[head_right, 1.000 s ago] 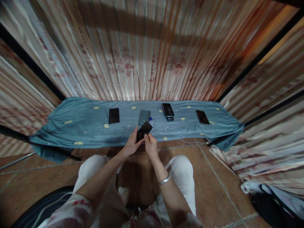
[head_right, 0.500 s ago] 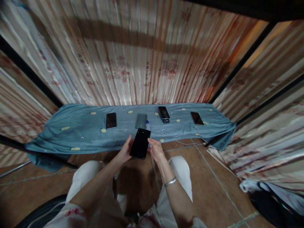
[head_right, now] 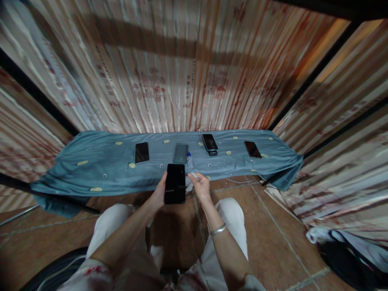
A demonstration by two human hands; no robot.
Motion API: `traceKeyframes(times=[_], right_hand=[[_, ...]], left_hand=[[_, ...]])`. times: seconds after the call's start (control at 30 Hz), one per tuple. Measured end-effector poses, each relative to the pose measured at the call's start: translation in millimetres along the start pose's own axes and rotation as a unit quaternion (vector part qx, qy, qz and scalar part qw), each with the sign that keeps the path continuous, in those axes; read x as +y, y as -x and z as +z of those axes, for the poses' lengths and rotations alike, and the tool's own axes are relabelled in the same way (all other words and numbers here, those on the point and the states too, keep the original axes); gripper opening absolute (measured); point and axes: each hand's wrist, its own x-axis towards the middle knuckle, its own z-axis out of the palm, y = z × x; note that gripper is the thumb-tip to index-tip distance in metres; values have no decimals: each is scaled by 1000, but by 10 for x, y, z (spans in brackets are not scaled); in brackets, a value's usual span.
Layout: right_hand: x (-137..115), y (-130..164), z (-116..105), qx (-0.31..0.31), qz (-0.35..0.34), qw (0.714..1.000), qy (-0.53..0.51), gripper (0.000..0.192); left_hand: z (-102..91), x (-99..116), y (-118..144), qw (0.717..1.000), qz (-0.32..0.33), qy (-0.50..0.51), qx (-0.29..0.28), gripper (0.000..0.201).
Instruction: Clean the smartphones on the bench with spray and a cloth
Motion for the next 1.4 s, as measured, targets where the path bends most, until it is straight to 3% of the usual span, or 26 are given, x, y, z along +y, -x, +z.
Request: traceKeyframes(times=[0.1, 0.27, 0.4, 0.7, 0.97, 1.13, 1.4], right_hand=[[-72, -10, -76, 26, -91, 991, 99, 33], [-82, 118, 63, -86, -237, 938, 236, 35], [66, 128, 226, -127, -307, 892, 307, 44], [-1, 12, 450, -162, -346, 869, 315, 51], [-66, 203, 635, -194, -335, 866, 317, 50], [-59, 342, 693, -212, -343, 858, 319, 52], [-26, 721, 695, -215, -365, 847, 322, 52]], left_hand=[[-20, -17, -39, 1000, -2, 18, -20, 65], [27, -37, -21, 999, -8, 1, 33, 60], [110, -32, 50, 997, 31, -13, 64, 53], [167, -33, 110, 997, 12, -29, 75, 54], [54, 32, 17, 992, 112, -22, 44, 57], [-28, 97, -28, 994, 98, -9, 51, 66], [31, 321, 80, 990, 114, 11, 84, 66]])
